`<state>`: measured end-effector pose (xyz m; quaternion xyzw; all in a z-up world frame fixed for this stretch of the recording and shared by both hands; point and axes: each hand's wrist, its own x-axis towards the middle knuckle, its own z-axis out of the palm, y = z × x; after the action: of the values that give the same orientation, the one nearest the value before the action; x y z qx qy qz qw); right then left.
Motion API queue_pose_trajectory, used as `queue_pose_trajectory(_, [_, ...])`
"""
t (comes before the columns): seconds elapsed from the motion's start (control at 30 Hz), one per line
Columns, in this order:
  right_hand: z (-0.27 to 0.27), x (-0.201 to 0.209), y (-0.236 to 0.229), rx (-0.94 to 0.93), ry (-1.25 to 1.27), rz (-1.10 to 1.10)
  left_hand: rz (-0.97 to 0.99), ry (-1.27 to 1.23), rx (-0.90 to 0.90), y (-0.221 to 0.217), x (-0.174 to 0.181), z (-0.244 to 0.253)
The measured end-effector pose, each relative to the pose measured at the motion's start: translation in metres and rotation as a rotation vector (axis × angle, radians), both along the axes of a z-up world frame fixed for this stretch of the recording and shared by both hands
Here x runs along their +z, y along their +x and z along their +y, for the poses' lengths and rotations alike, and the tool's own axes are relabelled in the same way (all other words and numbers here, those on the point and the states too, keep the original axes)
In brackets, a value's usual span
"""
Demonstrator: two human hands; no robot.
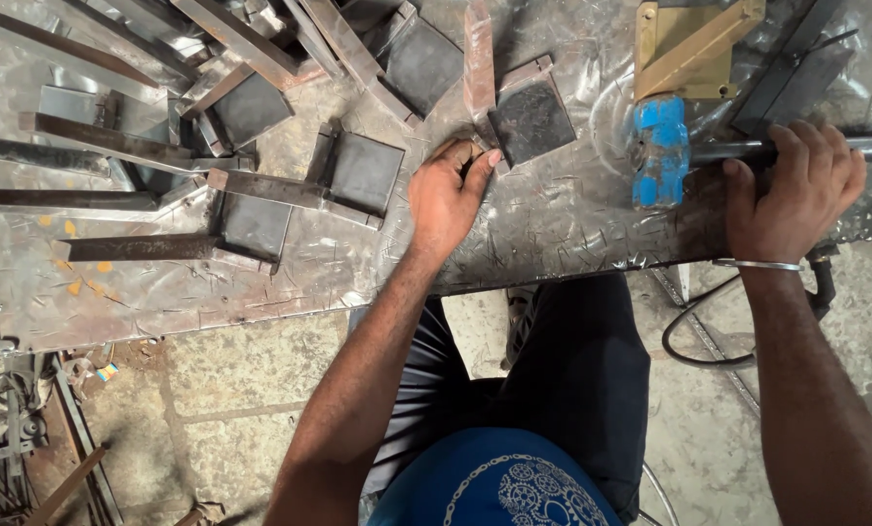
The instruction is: The person sits at a workbench covered with metal brackets and offcuts, picks up small metal pieces one at a time, and strikes them with a blue-headed mallet to straighten or shape them, then sets the worked piece back on the bench and reaches for the next one.
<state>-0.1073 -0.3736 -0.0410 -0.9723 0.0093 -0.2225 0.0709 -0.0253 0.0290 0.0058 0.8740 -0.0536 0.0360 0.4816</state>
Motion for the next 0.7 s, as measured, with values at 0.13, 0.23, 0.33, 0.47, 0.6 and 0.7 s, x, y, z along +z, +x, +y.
queue_pose_trajectory(0.13, [0.002,0.003,0.000,-0.011,0.034,0.009,-0.017,0.000,-0.001,0.000,-0.001,0.000])
queue_pose_trajectory(0.23, [0.000,0.001,0.000,-0.002,-0.006,0.008,-0.025,0.002,-0.003,0.000,0.000,-0.001])
queue_pose_trajectory(0.33, [0.009,0.012,0.002,0.005,0.053,0.002,-0.029,0.006,0.003,0.000,0.000,-0.001])
queue_pose_trajectory(0.47, [0.010,0.014,0.005,0.022,0.072,-0.019,-0.043,0.008,0.000,0.000,-0.001,-0.001])
queue_pose_trajectory(0.6, [0.026,0.034,0.009,0.034,0.134,-0.035,-0.045,0.003,0.000,0.000,-0.001,-0.001])
queue_pose_trajectory(0.7, [0.005,0.007,0.005,0.011,0.017,-0.020,-0.070,0.014,-0.004,-0.001,-0.001,-0.001])
